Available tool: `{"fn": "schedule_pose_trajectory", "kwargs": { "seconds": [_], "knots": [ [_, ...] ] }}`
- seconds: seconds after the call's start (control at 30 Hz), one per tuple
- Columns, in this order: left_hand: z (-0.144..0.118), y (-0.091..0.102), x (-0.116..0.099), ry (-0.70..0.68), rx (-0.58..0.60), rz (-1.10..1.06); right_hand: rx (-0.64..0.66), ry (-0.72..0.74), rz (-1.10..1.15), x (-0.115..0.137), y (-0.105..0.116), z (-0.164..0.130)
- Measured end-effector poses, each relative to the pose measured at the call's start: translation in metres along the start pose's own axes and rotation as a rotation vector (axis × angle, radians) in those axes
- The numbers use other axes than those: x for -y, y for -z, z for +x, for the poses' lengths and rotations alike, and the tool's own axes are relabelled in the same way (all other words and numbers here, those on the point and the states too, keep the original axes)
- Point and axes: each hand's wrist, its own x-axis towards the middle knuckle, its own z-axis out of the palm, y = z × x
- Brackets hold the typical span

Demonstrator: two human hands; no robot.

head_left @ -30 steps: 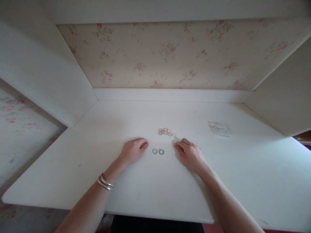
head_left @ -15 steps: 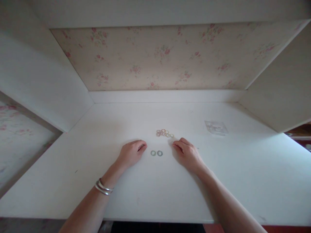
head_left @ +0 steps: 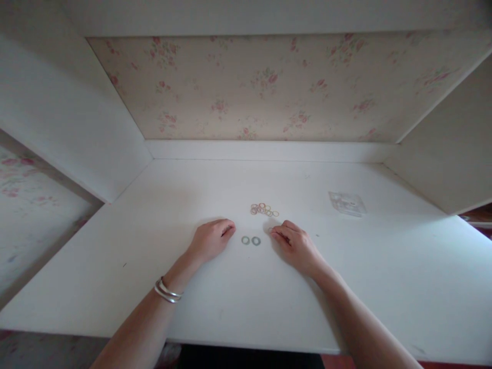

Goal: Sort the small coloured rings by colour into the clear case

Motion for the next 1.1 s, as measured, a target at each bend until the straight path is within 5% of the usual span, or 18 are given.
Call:
{"fn": "schedule_pose_trajectory", "kwargs": {
  "seconds": [0.4,0.83,0.97,1.1],
  "knots": [
    [0.0,0.001,-0.001,0.024,0.023,0.021,0.032,0.121,0.007,0.028,-0.014,-0.003],
    [-0.002,0.001,-0.002,0.001,0.028,0.015,0.109,0.154,-0.06,0.03,-0.017,-0.002],
    [-0.002,0.001,-0.001,-0.001,0.014,-0.008,0.045,0.118,-0.008,0.029,-0.016,-0.002],
    [0.002,0.0,0.001,0.006,-0.024,-0.078,-0.17,-0.075,0.011,0.016,-0.008,0.002]
  ]
}}
